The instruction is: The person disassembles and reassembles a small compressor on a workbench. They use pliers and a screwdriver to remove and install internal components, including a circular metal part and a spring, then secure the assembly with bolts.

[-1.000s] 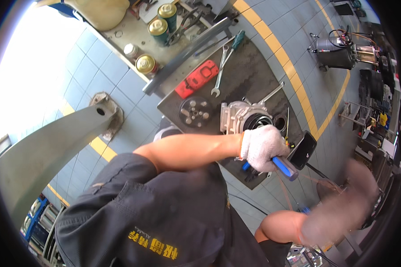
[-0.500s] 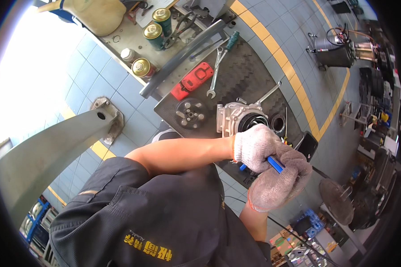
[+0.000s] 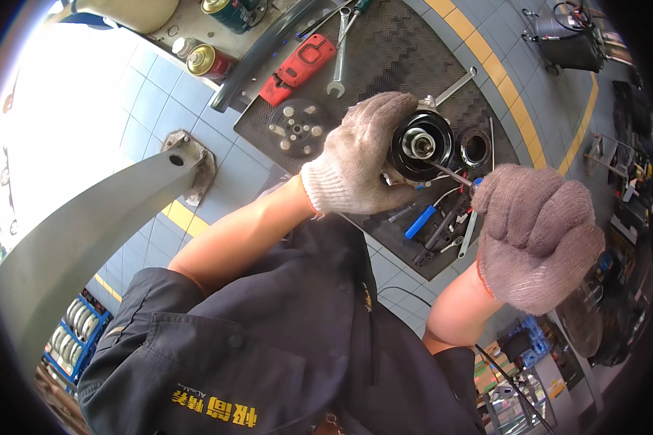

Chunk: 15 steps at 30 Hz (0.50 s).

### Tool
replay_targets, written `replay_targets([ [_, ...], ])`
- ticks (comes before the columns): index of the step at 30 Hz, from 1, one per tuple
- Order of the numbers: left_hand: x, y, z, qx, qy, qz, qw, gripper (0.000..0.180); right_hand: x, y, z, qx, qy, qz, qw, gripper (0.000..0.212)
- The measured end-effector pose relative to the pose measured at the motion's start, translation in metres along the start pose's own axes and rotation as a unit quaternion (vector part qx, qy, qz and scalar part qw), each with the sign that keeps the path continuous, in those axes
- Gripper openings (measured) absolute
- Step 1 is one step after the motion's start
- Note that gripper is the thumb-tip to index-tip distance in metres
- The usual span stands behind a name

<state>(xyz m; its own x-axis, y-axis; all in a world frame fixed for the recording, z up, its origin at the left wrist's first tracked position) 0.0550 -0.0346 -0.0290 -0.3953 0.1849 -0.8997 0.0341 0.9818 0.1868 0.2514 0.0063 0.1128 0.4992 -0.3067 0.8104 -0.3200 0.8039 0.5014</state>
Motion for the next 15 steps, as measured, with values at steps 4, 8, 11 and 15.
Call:
replay_targets([
  [4, 0.0, -0.002, 0.003, -0.021, -0.003, -0.001, 1.0, 0.108, -0.001, -0.001, -0.001, -0.032, -0.031, 0.001, 0.999, 0.056],
  [8, -0.012, 0.001, 0.005, -0.047, -0.021, 0.002, 0.999, 0.097, -0.002, -0.009, -0.003, -0.077, -0.061, 0.001, 0.995, 0.059],
  [11, -0.039, 0.014, 0.016, -0.046, 0.006, 0.065, 0.997, 0.079, -0.005, -0.009, 0.002, -0.067, -0.044, -0.02, 0.997, 0.056],
  [15, -0.057, 0.048, 0.047, 0.129, -0.093, 0.05, 0.986, 0.031, -0.01, -0.013, 0.009, -0.079, -0.039, -0.061, 0.994, 0.05],
])
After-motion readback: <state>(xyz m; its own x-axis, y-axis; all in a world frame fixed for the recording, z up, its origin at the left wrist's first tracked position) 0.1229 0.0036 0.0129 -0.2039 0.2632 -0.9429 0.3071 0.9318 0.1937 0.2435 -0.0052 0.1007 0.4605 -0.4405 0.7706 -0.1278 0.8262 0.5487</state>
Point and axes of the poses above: each hand's wrist, its own y-axis towards the middle knuckle, its own z-axis out of the palm, x = y × z, the point moved 3 cm from there along y, towards the middle knuckle, and after that the axes turned 14 degrees about -z, right-handed, at the moved point
